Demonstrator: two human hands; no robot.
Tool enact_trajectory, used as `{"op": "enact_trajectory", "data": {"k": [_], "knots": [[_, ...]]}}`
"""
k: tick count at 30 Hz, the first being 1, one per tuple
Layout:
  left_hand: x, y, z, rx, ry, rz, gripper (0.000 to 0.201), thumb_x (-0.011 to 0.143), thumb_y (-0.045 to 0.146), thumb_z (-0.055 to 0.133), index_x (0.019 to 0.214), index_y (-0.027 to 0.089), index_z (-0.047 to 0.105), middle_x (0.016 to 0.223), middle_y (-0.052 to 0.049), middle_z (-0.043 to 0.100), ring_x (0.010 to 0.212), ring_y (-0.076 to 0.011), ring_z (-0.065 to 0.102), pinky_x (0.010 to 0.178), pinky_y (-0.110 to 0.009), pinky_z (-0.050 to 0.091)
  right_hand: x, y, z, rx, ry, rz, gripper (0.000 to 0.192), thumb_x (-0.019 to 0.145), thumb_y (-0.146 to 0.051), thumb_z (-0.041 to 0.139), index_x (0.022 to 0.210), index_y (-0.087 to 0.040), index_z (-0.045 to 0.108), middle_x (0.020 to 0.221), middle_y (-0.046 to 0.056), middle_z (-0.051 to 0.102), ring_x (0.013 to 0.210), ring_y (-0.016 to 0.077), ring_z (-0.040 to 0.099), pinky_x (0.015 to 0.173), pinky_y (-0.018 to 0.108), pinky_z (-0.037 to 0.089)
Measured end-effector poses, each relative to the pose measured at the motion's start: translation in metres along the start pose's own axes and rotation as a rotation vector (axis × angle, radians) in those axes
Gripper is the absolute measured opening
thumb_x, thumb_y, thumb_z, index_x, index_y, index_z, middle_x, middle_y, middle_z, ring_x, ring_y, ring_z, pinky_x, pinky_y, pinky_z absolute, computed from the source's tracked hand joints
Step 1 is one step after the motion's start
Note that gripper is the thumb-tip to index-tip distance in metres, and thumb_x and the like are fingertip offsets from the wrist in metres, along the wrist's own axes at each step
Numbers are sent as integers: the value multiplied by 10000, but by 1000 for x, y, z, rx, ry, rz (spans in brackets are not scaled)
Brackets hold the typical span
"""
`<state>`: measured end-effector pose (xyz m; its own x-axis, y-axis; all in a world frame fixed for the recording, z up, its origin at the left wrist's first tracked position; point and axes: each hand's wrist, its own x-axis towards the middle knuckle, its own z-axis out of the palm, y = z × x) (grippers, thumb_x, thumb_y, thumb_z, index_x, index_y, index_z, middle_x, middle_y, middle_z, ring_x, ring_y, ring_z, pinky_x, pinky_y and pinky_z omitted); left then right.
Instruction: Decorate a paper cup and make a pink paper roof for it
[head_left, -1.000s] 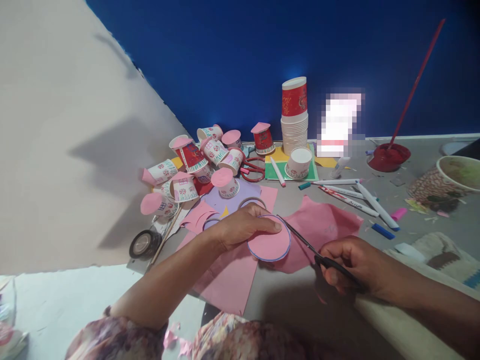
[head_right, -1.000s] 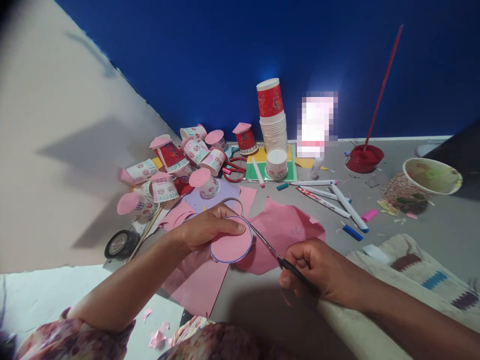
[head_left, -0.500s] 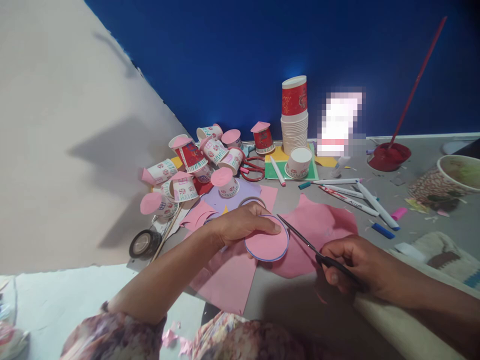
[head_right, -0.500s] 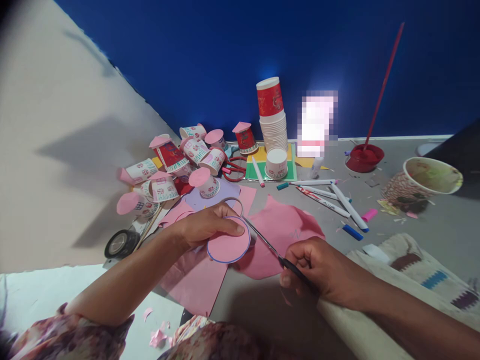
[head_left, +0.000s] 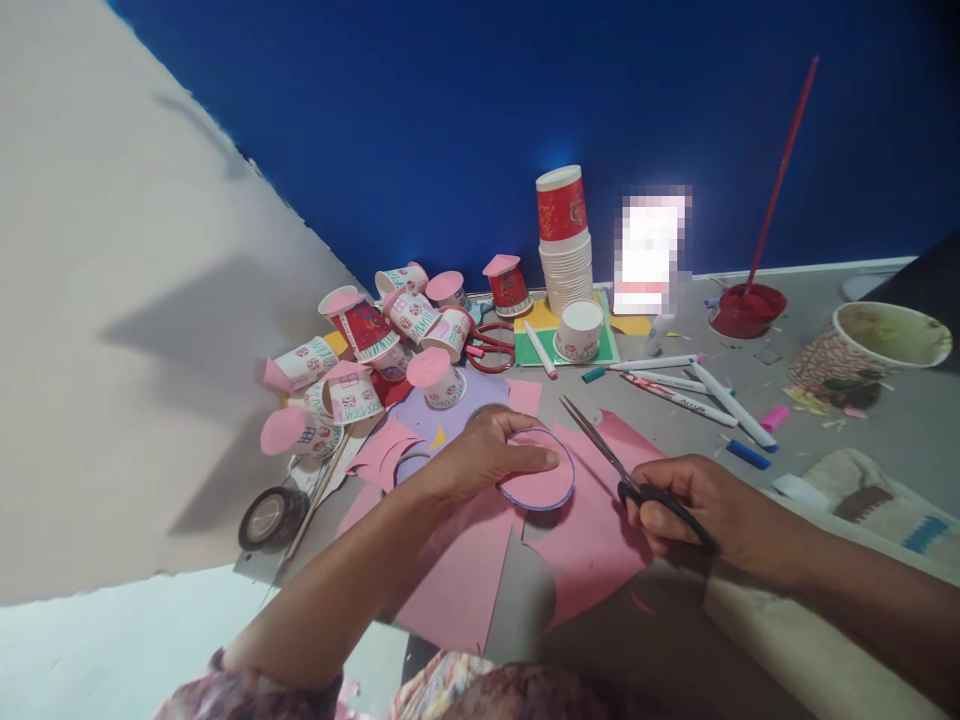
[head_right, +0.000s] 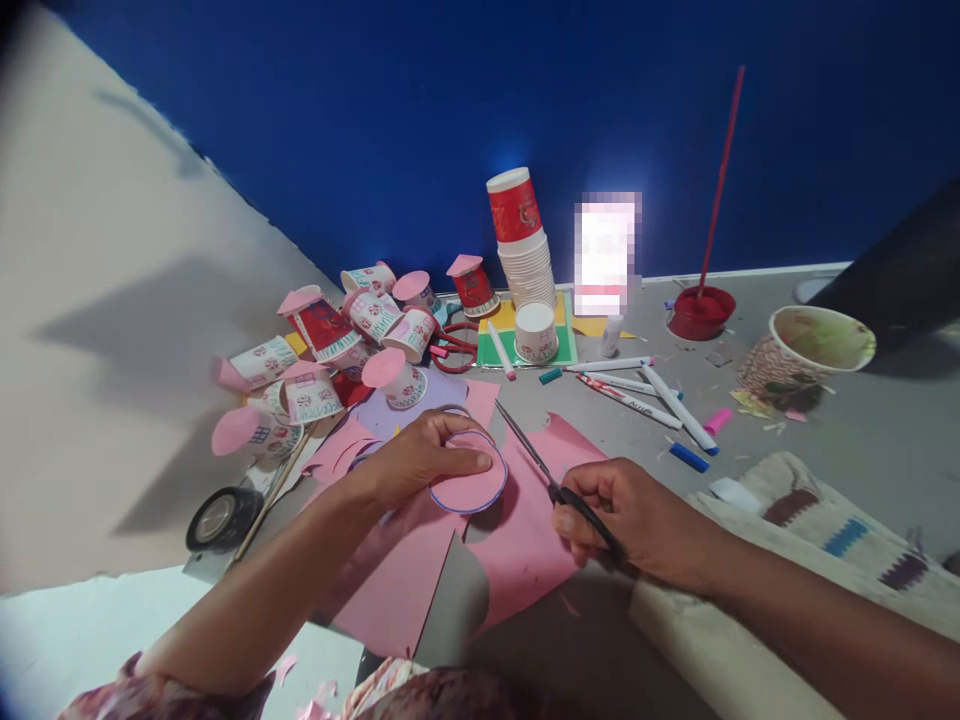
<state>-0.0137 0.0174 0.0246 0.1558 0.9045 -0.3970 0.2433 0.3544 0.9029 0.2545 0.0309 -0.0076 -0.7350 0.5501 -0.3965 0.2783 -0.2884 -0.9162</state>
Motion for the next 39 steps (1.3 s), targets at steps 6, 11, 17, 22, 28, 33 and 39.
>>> {"op": "enact_trajectory", "data": {"k": [6, 11, 17, 22, 28, 33, 39], "knots": [[3, -9, 9, -230, -23, -62, 412, 672, 466, 893, 848, 146, 702, 717, -2, 649, 576, -100, 551, 539, -214, 374, 1, -4, -2, -25, 24, 21, 630, 685, -772, 818, 685, -176, 611, 631, 26, 626, 584, 127, 508, 562, 262, 379], [-1, -9, 8, -318, -5, -75, 476, 582, 486, 948, 766, 124, 699, 645, 8, 609, 524, -85, 523, 499, -207, 348, 1, 8, -9, -34, 40, 39, 722, 671, -872, 752, 741, -160, 649, 607, 27, 618, 562, 124, 495, 538, 263, 320], [-4, -7, 3, -351, 20, -78, 445, 547, 467, 958, 692, 113, 732, 602, -5, 600, 518, -97, 522, 485, -221, 324, 4, 19, -9, -26, -38, 115, 676, 660, -827, 791, 722, -173, 627, 572, 24, 612, 533, 118, 473, 515, 259, 264], [-3, -9, 3, -334, -9, -65, 413, 587, 462, 924, 720, 108, 758, 606, -16, 615, 525, -101, 518, 496, -229, 318, 6, 12, -9, -54, -89, 141, 632, 696, -769, 809, 750, -164, 634, 584, 20, 619, 545, 105, 440, 524, 255, 255], [-3, -14, 6, -307, -35, -91, 392, 605, 449, 904, 735, 111, 752, 583, -2, 590, 513, -90, 476, 504, -232, 287, 6, 18, -8, -64, -95, 106, 693, 691, -835, 772, 740, -157, 638, 595, 30, 632, 550, 111, 449, 531, 261, 257], [-6, -16, 8, -296, -50, -97, 353, 637, 432, 861, 719, 114, 732, 565, 16, 549, 502, -83, 440, 505, -238, 260, 5, 18, -4, -74, -65, 91, 740, 666, -895, 730, 722, -164, 627, 587, 31, 631, 544, 115, 459, 533, 262, 264], [-6, -15, 9, -289, -42, -81, 340, 640, 429, 842, 669, 118, 707, 549, 24, 522, 497, -82, 424, 505, -244, 246, 4, 7, -2, -111, -83, 116, 675, 691, -828, 770, 705, -171, 617, 587, 38, 638, 548, 118, 449, 546, 271, 280]]}}
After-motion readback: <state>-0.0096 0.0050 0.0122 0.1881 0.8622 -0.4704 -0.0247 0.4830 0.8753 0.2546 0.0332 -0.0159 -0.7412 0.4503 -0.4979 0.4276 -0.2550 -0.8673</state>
